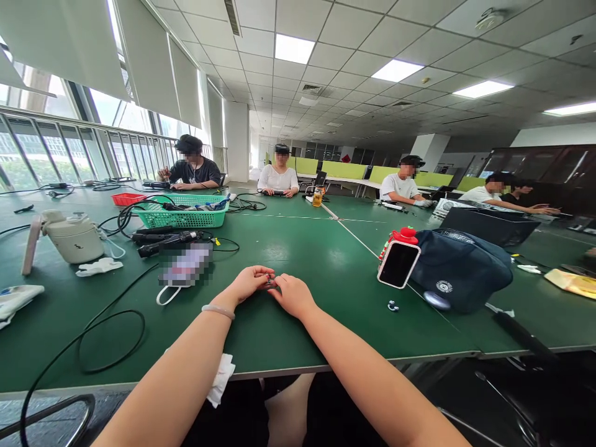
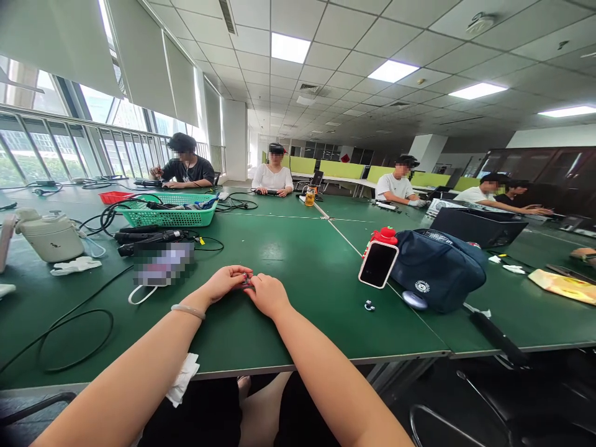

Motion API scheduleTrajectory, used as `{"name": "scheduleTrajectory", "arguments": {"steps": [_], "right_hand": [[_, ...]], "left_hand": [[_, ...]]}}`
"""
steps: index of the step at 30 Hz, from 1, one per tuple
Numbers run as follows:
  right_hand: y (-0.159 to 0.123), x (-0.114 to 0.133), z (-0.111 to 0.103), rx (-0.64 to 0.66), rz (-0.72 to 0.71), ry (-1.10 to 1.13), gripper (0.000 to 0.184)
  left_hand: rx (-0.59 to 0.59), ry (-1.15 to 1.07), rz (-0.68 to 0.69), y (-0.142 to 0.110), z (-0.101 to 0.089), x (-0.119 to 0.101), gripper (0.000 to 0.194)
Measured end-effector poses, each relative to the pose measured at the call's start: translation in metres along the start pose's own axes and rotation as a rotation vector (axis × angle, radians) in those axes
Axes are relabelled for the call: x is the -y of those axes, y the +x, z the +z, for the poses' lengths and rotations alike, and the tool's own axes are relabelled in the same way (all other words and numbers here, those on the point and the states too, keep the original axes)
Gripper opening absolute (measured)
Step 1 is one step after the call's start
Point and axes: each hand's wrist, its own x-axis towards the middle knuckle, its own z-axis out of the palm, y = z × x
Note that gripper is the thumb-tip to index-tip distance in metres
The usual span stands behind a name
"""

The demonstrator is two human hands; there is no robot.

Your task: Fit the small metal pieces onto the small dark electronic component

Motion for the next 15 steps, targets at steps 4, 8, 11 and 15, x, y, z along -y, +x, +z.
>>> {"name": "scheduleTrajectory", "arguments": {"steps": [4,8,11,15], "right_hand": [[-0.002,-0.002,0.001,-0.005,0.004,0.016,0.02],[-0.004,-0.004,0.001,0.003,0.018,0.044,0.018],[-0.005,-0.005,0.0,0.017,0.038,0.064,0.017],[-0.007,-0.005,-0.002,0.034,0.046,0.097,0.015]], "left_hand": [[-0.306,0.276,-0.046,0.002,-0.026,0.004,0.021],[-0.491,0.527,-0.136,-0.004,-0.051,0.007,0.028],[-0.521,0.65,-0.18,-0.007,-0.056,0.009,0.03],[-0.522,0.756,-0.219,-0.008,-0.055,0.009,0.034]]}}
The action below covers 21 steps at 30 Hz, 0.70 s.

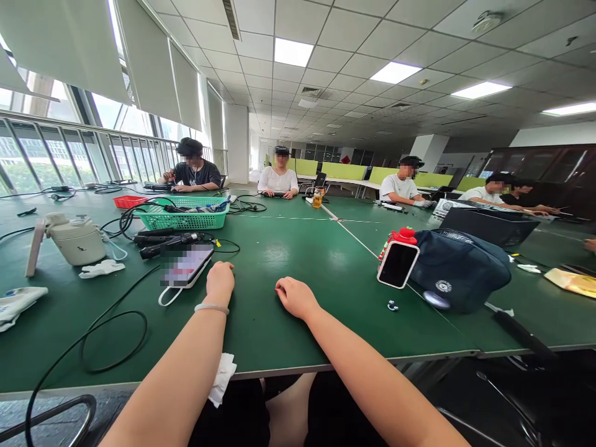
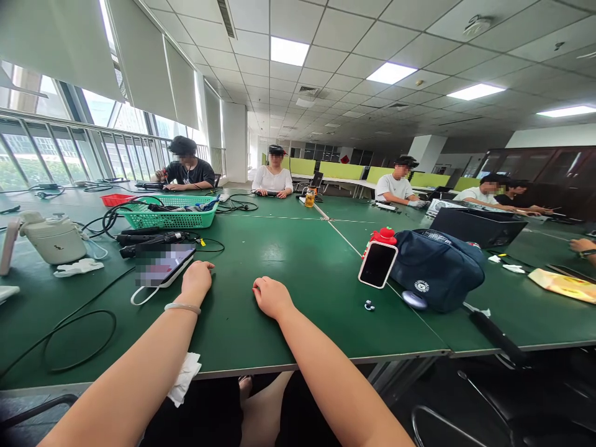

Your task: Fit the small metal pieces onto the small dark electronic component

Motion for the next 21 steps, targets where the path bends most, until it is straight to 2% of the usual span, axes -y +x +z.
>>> {"name": "scheduleTrajectory", "arguments": {"steps": [13,21], "right_hand": [[0.0005,-0.0066,0.004,0.023,-0.004,0.064,0.015],[0.0002,-0.0058,0.0032,0.039,0.014,0.076,0.015]], "left_hand": [[-0.014,0.157,-0.023,0.0027,0.0005,0.0001,0.021],[-0.036,0.185,0.014,0.0039,0.001,-0.0006,0.034]]}}
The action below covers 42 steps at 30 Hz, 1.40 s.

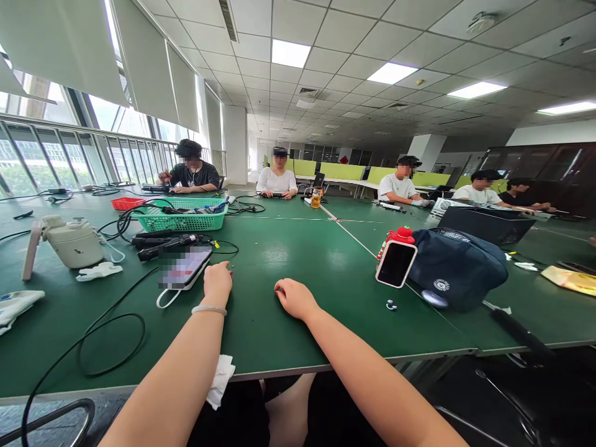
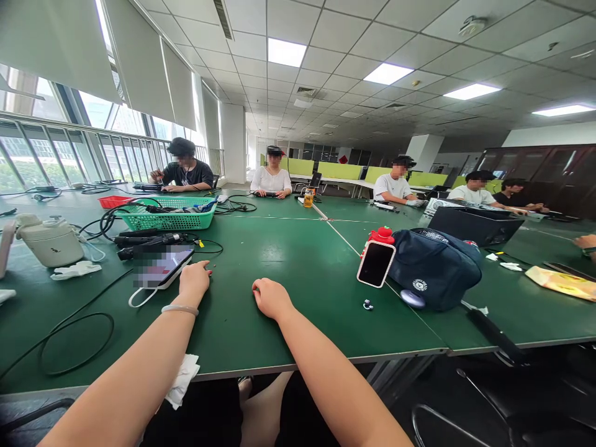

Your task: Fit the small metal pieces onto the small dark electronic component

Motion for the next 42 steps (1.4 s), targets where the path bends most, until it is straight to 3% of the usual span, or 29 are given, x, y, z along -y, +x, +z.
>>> {"name": "scheduleTrajectory", "arguments": {"steps": [6,10,16,20,24,28,32,37,42], "right_hand": [[0.0,-0.001,0.001,-0.007,-0.001,0.013,0.014],[0.0,-0.001,0.001,-0.013,-0.004,0.019,0.014],[0.002,-0.003,0.003,-0.026,0.004,0.056,0.013],[0.003,-0.006,0.004,-0.037,0.055,0.112,0.012],[0.005,-0.011,0.006,-0.071,0.105,0.151,0.017],[0.006,-0.015,0.008,-0.122,0.075,0.143,0.029],[0.007,-0.015,0.01,-0.035,-0.029,0.138,0.048],[0.008,-0.016,0.009,0.025,-0.075,0.139,0.037],[0.006,-0.012,0.006,0.03,-0.138,0.142,0.026]], "left_hand": [[0.018,-0.002,-0.021,0.001,0.002,0.001,0.03],[0.098,-0.022,0.015,0.0,0.006,-0.002,0.029],[0.285,-0.156,0.253,-0.013,0.012,-0.022,0.02],[0.394,-0.328,0.458,-0.033,0.014,-0.048,0.018],[0.459,-0.559,0.564,-0.047,0.017,-0.066,0.021],[0.445,-0.703,0.518,-0.046,0.02,-0.066,0.018],[0.454,-0.729,0.49,-0.042,0.027,-0.063,0.018],[0.443,-0.741,0.469,-0.039,0.035,-0.06,0.022],[0.346,-0.644,0.475,-0.034,0.03,-0.057,0.021]]}}
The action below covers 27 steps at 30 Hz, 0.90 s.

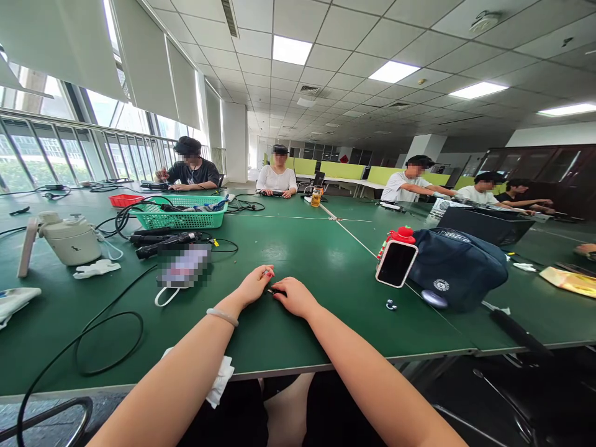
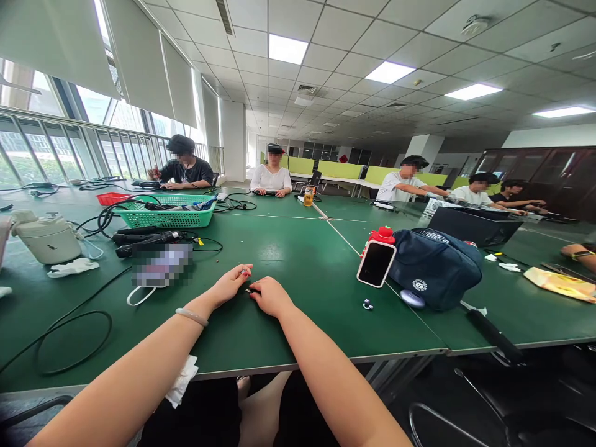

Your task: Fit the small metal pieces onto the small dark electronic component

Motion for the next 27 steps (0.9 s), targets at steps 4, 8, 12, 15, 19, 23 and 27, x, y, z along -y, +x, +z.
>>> {"name": "scheduleTrajectory", "arguments": {"steps": [4,8,12,15,19,23,27], "right_hand": [[-0.001,0.006,-0.003,-0.02,0.012,0.003,0.02],[-0.001,0.009,-0.005,-0.032,0.014,0.005,0.016],[0.0,0.01,-0.005,-0.052,0.026,0.011,0.014],[0.0,0.01,-0.005,-0.054,0.034,0.021,0.013],[0.0,0.008,-0.004,-0.055,0.045,0.038,0.013],[0.002,0.007,-0.002,-0.062,0.061,0.048,0.011],[0.002,0.005,-0.001,-0.068,0.099,0.057,0.009]], "left_hand": [[-0.064,0.196,-0.034,0.002,-0.009,0.0,0.017],[-0.125,0.389,-0.14,0.011,-0.02,0.013,0.02],[-0.125,0.518,-0.235,0.025,-0.034,0.031,0.022],[-0.076,0.564,-0.257,0.034,-0.042,0.04,0.023],[-0.002,0.576,-0.246,0.037,-0.044,0.041,0.024],[0.061,0.536,-0.198,0.028,-0.033,0.026,0.022],[0.132,0.428,-0.12,0.011,-0.01,0.0,0.021]]}}
